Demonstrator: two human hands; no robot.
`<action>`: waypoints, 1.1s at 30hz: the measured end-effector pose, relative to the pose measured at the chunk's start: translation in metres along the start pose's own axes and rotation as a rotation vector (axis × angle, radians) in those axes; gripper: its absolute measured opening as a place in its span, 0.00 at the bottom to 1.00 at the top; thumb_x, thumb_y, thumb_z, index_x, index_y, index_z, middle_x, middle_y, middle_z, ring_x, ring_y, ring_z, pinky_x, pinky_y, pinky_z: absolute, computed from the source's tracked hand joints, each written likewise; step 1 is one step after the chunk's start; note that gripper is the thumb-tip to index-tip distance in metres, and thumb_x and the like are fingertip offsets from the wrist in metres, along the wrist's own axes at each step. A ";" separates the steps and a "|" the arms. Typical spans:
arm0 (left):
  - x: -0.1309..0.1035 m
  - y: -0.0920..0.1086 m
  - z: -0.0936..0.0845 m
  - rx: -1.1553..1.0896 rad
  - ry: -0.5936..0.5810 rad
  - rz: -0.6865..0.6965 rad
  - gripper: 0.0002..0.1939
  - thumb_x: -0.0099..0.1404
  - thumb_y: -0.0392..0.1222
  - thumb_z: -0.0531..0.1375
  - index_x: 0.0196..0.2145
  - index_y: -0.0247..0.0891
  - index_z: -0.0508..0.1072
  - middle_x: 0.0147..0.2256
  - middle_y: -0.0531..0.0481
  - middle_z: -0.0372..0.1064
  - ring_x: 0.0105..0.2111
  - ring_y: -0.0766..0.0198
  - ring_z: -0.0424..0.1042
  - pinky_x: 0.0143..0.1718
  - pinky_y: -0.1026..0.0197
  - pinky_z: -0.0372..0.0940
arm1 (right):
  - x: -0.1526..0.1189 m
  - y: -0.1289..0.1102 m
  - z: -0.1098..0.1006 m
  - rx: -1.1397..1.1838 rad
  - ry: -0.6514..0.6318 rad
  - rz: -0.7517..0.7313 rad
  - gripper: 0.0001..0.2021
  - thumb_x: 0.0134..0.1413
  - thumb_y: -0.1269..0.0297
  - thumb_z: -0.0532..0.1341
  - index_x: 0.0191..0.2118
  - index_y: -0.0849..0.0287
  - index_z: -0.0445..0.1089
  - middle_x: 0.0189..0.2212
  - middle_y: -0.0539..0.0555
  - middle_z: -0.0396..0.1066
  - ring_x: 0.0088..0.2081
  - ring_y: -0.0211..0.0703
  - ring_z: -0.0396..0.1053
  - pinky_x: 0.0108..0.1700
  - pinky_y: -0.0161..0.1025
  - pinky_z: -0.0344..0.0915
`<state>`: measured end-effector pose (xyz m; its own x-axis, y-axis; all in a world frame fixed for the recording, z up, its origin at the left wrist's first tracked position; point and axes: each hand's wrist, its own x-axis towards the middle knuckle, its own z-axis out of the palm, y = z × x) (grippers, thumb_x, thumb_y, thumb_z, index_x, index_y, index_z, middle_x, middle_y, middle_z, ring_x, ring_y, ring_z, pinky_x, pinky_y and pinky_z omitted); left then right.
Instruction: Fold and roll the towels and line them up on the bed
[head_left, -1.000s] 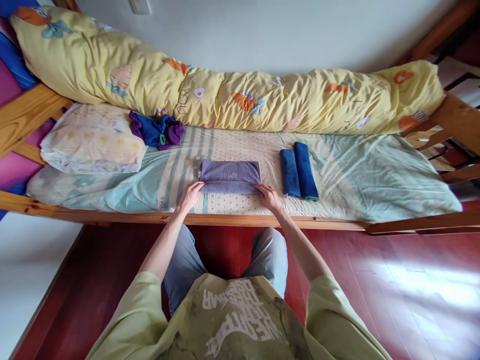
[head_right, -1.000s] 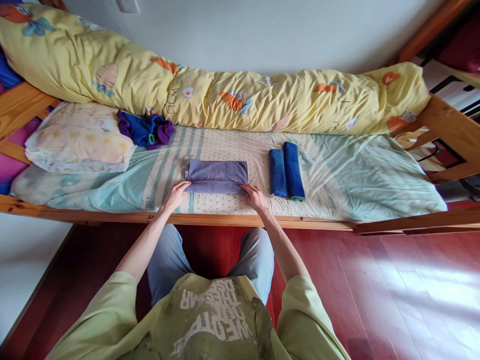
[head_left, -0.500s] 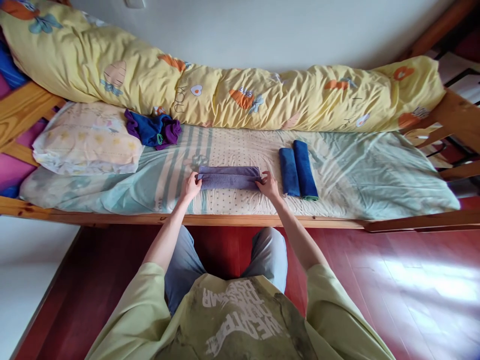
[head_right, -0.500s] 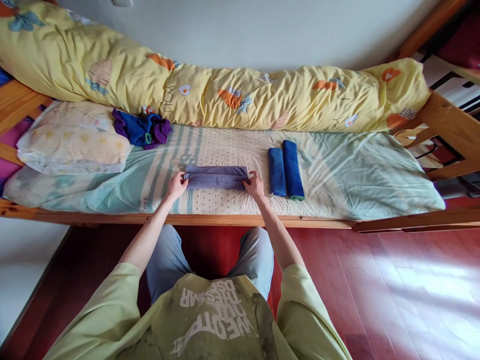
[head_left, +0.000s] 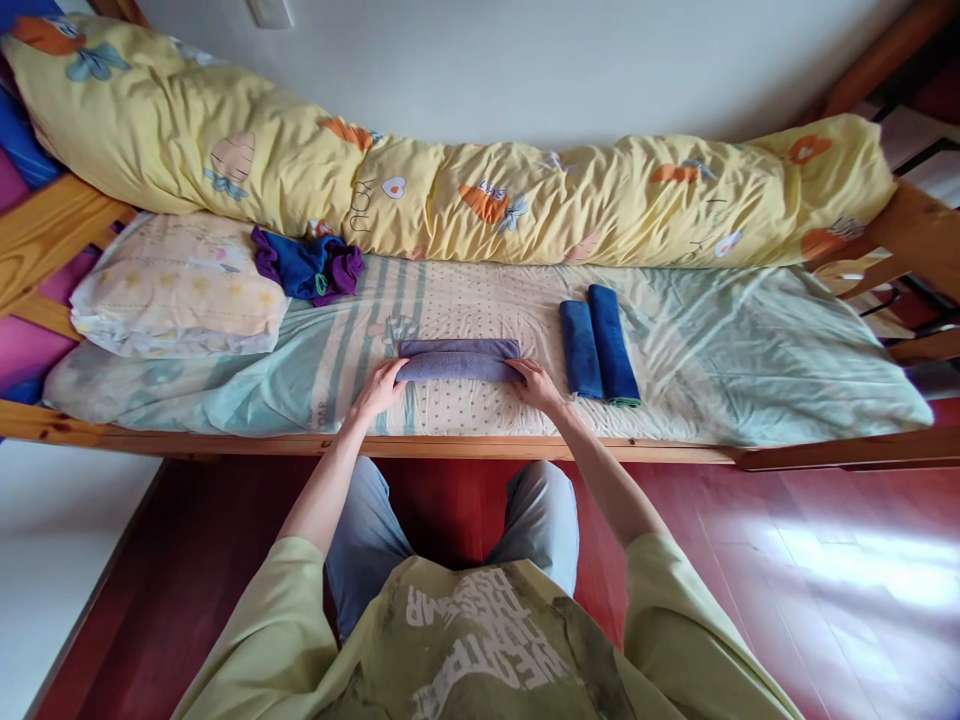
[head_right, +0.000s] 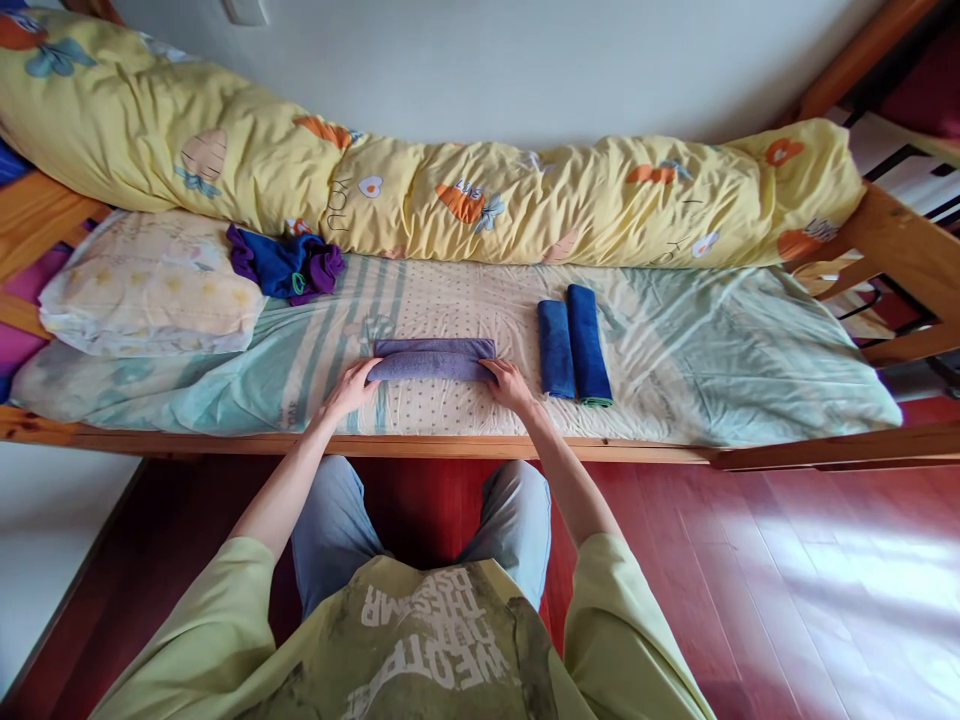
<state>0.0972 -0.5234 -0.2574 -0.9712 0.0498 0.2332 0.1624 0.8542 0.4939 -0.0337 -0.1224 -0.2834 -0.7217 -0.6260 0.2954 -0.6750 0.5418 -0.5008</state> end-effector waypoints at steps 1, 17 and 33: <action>0.002 0.000 -0.001 -0.016 0.013 -0.037 0.22 0.69 0.36 0.56 0.59 0.36 0.71 0.57 0.38 0.72 0.58 0.55 0.71 0.64 0.53 0.64 | 0.003 0.001 0.000 0.024 0.026 0.024 0.24 0.57 0.71 0.55 0.59 0.62 0.72 0.54 0.62 0.75 0.57 0.55 0.71 0.60 0.52 0.68; 0.066 0.006 0.010 0.245 0.105 -0.424 0.20 0.72 0.43 0.56 0.57 0.33 0.74 0.55 0.28 0.70 0.60 0.35 0.66 0.59 0.38 0.61 | 0.070 0.016 0.021 -0.084 0.170 0.554 0.19 0.61 0.63 0.63 0.57 0.63 0.71 0.50 0.70 0.73 0.54 0.63 0.70 0.57 0.58 0.67; 0.064 0.009 0.030 0.317 -0.114 0.007 0.31 0.75 0.46 0.54 0.71 0.35 0.59 0.71 0.35 0.51 0.73 0.43 0.47 0.72 0.34 0.41 | 0.050 -0.007 0.023 -0.240 -0.071 0.018 0.29 0.70 0.61 0.56 0.73 0.55 0.57 0.72 0.59 0.53 0.72 0.56 0.52 0.73 0.59 0.48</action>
<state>0.0313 -0.4967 -0.2634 -0.9865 0.0981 0.1314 0.1237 0.9713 0.2030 -0.0618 -0.1704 -0.2843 -0.7270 -0.6484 0.2260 -0.6855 0.6656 -0.2950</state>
